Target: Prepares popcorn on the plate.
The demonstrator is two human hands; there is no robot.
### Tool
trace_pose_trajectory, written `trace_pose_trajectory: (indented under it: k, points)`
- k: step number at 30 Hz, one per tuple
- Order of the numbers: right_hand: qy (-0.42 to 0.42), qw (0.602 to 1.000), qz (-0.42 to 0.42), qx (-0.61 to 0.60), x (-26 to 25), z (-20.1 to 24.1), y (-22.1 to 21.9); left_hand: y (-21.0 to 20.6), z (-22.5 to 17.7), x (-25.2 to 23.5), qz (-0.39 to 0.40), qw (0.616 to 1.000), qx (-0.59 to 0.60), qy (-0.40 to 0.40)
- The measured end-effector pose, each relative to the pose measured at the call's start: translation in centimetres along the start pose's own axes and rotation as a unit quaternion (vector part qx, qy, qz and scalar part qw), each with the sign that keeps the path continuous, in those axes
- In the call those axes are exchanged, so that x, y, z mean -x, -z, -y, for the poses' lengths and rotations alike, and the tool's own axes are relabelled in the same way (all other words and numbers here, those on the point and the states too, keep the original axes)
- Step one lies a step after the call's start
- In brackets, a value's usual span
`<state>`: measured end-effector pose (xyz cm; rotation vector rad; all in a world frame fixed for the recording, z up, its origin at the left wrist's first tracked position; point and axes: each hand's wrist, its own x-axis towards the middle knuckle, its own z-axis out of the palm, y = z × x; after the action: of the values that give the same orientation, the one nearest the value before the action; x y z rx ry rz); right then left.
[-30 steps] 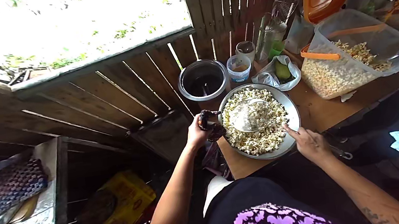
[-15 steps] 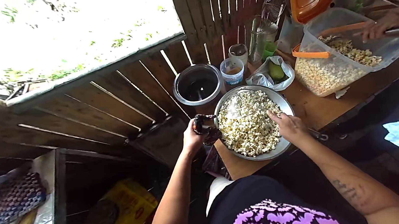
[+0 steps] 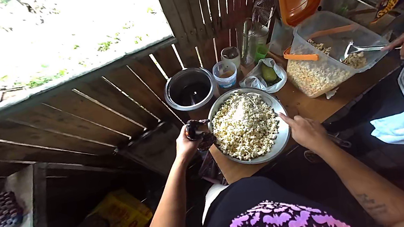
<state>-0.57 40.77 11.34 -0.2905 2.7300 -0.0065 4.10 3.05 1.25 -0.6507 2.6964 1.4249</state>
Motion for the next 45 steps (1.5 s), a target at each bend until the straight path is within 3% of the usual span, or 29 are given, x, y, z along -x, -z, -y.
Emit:
trace_pose_trajectory:
  k: [6,14,17,19,20,21,22,23,24,25,26,30,39,45]
  points:
    - [-0.009,0.998,0.037,-0.041,-4.6,1.5,-2.9,-0.1,-0.2,0.5,-0.011,1.000,-0.006,0.000]
    - [-0.012,0.998,0.050,-0.044,3.2,-2.3,-1.9,-0.2,0.0,0.3,-0.018,1.000,0.009,-0.010]
    - [0.007,0.997,-0.026,-0.067,2.7,-4.0,-2.1,-0.2,0.1,0.1,-0.014,1.000,0.008,-0.010]
    - [0.024,0.984,-0.166,-0.053,2.3,-3.5,-2.8,-0.1,0.2,0.1,-0.009,1.000,0.004,-0.009]
    - [0.007,0.981,-0.193,-0.037,3.3,-2.1,-1.4,0.0,0.2,0.2,-0.007,1.000,0.001,-0.008]
    - [-0.049,0.997,0.041,-0.045,5.1,-0.1,4.5,0.0,0.2,0.2,-0.007,1.000,0.001,-0.011]
    - [-0.087,0.986,0.132,-0.055,5.0,0.5,6.6,0.0,0.2,0.3,-0.008,1.000,0.003,-0.015]
    - [-0.092,0.993,0.069,-0.029,4.2,-0.7,4.0,0.0,0.3,0.3,-0.009,1.000,0.006,-0.019]
    - [-0.080,0.979,-0.186,0.014,1.8,-3.2,-3.5,0.0,0.3,0.3,-0.011,1.000,0.007,-0.020]
    - [-0.077,0.980,-0.182,-0.011,-0.2,-5.3,-6.4,0.0,0.3,0.3,-0.013,1.000,0.006,-0.020]
    - [-0.088,0.987,-0.127,-0.049,-1.3,-6.5,-7.7,0.0,0.3,0.3,-0.014,1.000,0.003,-0.019]
    - [-0.122,0.980,-0.048,-0.150,-1.9,-5.9,-10.1,0.0,-0.3,0.7,-0.016,1.000,0.005,-0.022]
    - [-0.044,0.948,-0.057,-0.308,-1.2,-6.2,-12.8,-0.1,-3.1,0.9,-0.037,0.999,0.014,-0.038]
    - [-0.055,0.918,-0.050,-0.389,-1.6,-3.3,-14.5,-0.1,-3.9,1.3,-0.038,0.999,0.004,-0.032]
